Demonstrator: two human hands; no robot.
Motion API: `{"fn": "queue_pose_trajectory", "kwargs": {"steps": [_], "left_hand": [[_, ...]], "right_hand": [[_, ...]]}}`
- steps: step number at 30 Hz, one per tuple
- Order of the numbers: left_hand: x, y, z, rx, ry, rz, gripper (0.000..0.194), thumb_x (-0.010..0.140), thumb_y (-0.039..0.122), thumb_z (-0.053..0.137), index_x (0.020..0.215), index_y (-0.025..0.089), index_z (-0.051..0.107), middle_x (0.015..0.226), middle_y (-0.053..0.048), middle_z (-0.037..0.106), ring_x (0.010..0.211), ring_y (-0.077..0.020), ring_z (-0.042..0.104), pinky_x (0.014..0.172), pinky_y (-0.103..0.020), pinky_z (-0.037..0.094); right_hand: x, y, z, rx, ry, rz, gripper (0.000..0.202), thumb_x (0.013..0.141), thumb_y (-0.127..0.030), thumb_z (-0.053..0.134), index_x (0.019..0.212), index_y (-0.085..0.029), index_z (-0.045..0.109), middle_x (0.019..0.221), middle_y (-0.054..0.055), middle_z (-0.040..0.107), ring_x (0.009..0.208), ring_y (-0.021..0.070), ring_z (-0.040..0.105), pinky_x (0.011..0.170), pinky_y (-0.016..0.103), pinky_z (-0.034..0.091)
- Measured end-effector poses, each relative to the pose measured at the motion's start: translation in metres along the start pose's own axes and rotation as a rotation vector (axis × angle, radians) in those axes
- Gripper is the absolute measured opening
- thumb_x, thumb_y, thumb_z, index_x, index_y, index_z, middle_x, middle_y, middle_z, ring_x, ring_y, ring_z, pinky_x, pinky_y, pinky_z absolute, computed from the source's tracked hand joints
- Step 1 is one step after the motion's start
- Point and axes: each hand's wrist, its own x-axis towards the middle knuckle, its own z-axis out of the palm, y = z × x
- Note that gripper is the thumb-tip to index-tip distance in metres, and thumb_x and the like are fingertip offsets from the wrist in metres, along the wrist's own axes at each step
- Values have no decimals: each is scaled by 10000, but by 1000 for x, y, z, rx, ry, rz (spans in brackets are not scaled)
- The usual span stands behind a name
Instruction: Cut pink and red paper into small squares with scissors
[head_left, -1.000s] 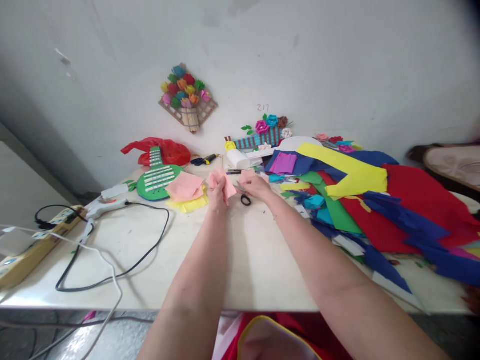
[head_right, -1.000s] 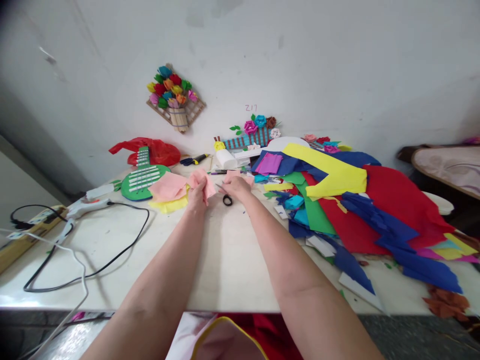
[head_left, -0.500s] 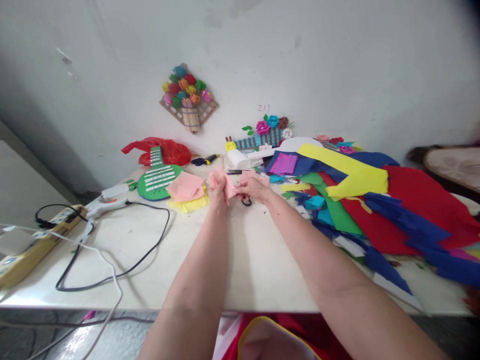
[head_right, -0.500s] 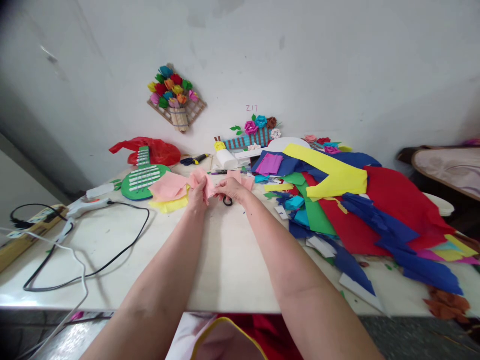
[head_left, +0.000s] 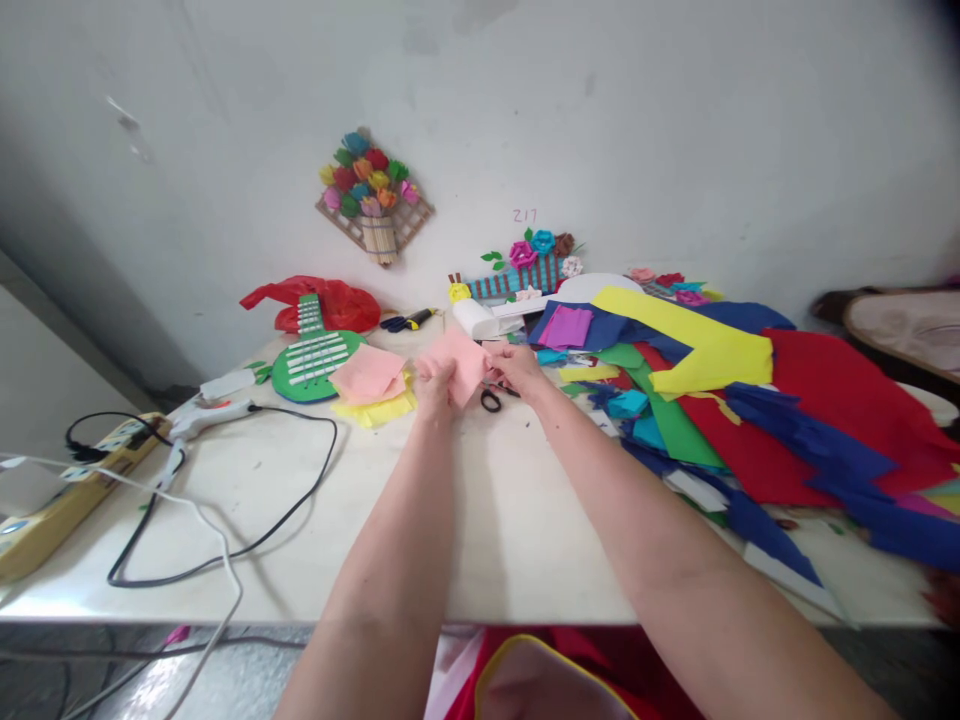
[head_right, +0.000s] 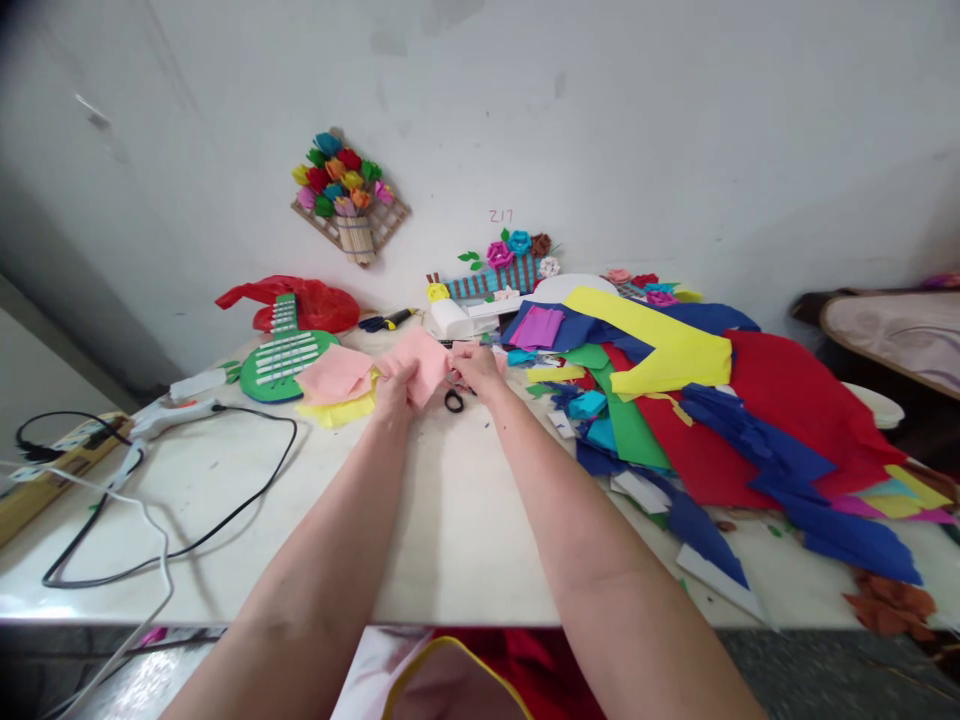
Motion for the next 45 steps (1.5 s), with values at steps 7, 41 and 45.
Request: {"fn": "queue_pose_trajectory", "kwargs": {"steps": [7, 41, 45], "left_hand": [[8, -4, -6, 91, -29, -26, 179, 584, 157, 769, 707, 145, 640, 668, -17, 675, 592, -135, 640, 567, -227, 507], [16, -9, -10, 133, 15, 91, 246, 577, 264, 768, 765, 142, 665, 704, -33, 682, 581, -127, 612, 501, -209, 445], [15, -8, -8, 116, 37, 74, 251, 577, 267, 780, 769, 145, 673, 750, -45, 698, 656, -148, 642, 576, -236, 490]], "right_hand": [[-2, -4, -1, 34, 112, 60, 129, 775, -138, 565, 652, -173, 556, 431, -47, 547, 335, 76, 493, 315, 150, 377], [-5, 3, -5, 145, -483, 190, 183, 699, -45, 705, 858, -89, 627, 744, 55, 708, 461, 86, 577, 336, 159, 404], [-3, 4, -4, 148, -453, 187, 151, 704, -1, 667, 819, -86, 620, 669, 34, 683, 460, 94, 583, 333, 157, 402]]}}
